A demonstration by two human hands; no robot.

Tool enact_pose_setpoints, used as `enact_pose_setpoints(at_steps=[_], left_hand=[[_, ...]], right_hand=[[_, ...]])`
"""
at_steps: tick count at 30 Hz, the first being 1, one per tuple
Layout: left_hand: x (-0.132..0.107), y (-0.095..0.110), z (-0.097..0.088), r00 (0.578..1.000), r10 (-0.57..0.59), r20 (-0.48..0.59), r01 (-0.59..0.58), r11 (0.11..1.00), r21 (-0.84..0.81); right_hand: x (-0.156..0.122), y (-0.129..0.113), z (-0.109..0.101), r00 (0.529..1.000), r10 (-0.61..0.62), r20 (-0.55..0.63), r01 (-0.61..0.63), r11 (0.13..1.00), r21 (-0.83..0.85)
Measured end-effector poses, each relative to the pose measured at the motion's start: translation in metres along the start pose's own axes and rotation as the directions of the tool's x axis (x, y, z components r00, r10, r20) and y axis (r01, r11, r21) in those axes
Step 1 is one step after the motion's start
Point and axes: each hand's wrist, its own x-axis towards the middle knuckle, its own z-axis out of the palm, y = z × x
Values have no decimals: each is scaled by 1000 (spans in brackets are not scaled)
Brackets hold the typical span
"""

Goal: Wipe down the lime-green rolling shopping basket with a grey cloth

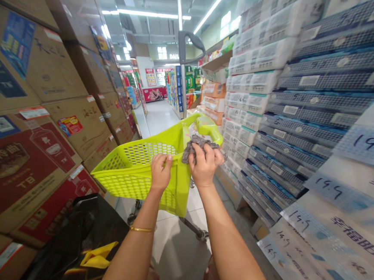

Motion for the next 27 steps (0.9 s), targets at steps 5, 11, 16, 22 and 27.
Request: enact_pose_setpoints(at_steps=[5,11,16,22,27], left_hand=[[0,-4,-1,1000,4,-4,-4,999,49],[0,-6,1,1000,11,24,-13,995,98],[2,-4,-2,999,21,29,-22,999,45],[4,-2,-5,1000,-5,6,5,1000,-10],[4,-2,-5,1000,-3,0,3,1000,2]], right_hand=[[-14,-33,0,995,-55,79,53,998,36],[-23,-48,1,988,-124,95,121,992,35],[-14,-18,-2,966,-234,111,237,971,-14],[2,8,-9,999,6,43,-3,997,-82],[-6,-18,-6,998,4,62,-1,998,-59]])
